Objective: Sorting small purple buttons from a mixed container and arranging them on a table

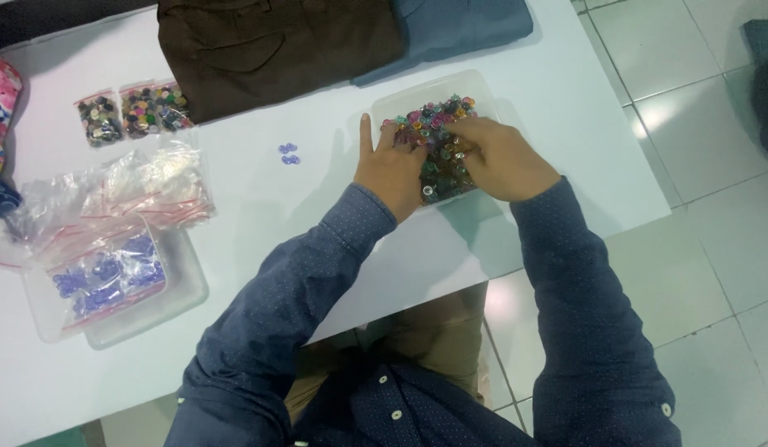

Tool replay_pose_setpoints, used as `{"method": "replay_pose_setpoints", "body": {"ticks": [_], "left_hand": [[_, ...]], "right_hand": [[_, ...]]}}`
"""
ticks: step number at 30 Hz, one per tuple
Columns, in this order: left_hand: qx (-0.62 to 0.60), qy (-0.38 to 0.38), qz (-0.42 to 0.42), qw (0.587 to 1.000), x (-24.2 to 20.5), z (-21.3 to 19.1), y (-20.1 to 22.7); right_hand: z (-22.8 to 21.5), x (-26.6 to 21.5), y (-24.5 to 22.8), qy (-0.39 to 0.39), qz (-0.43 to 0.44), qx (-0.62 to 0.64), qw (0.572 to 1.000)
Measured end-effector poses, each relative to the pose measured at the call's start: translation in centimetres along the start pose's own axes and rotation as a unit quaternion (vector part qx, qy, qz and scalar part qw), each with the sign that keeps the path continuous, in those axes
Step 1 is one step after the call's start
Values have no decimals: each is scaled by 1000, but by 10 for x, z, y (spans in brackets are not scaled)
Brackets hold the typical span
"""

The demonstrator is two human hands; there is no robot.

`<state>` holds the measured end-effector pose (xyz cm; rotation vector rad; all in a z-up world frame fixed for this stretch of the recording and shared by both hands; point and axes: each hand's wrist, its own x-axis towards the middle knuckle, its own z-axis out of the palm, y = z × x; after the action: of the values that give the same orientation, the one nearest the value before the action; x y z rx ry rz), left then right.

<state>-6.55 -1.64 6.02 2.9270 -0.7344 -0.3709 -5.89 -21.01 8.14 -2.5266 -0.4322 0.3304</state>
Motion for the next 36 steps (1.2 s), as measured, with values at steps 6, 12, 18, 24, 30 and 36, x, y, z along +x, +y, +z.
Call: {"method": "replay_pose_setpoints", "body": {"ticks": [6, 12, 18, 24, 30, 36], "left_hand": [[33, 2, -12, 999, 0, 0, 4], [50, 40, 11, 998, 9, -6, -1], [30, -79, 62, 994, -3, -19, 12], [30, -56, 46, 997, -11, -13, 3], [57, 118, 24, 991, 8, 4, -16], [22, 55, 52, 997, 22, -8, -4]], "right_hand": [[34, 18, 15, -55, -7, -139, 989], [65, -2, 54, -26, -94, -185, 978], [-17, -20, -21, -50, 1, -8, 999], [21, 20, 24, 40, 4, -99, 994], [43, 19, -1, -57, -21, -138, 989], [45, -9, 13, -76, 16, -88, 993]]}}
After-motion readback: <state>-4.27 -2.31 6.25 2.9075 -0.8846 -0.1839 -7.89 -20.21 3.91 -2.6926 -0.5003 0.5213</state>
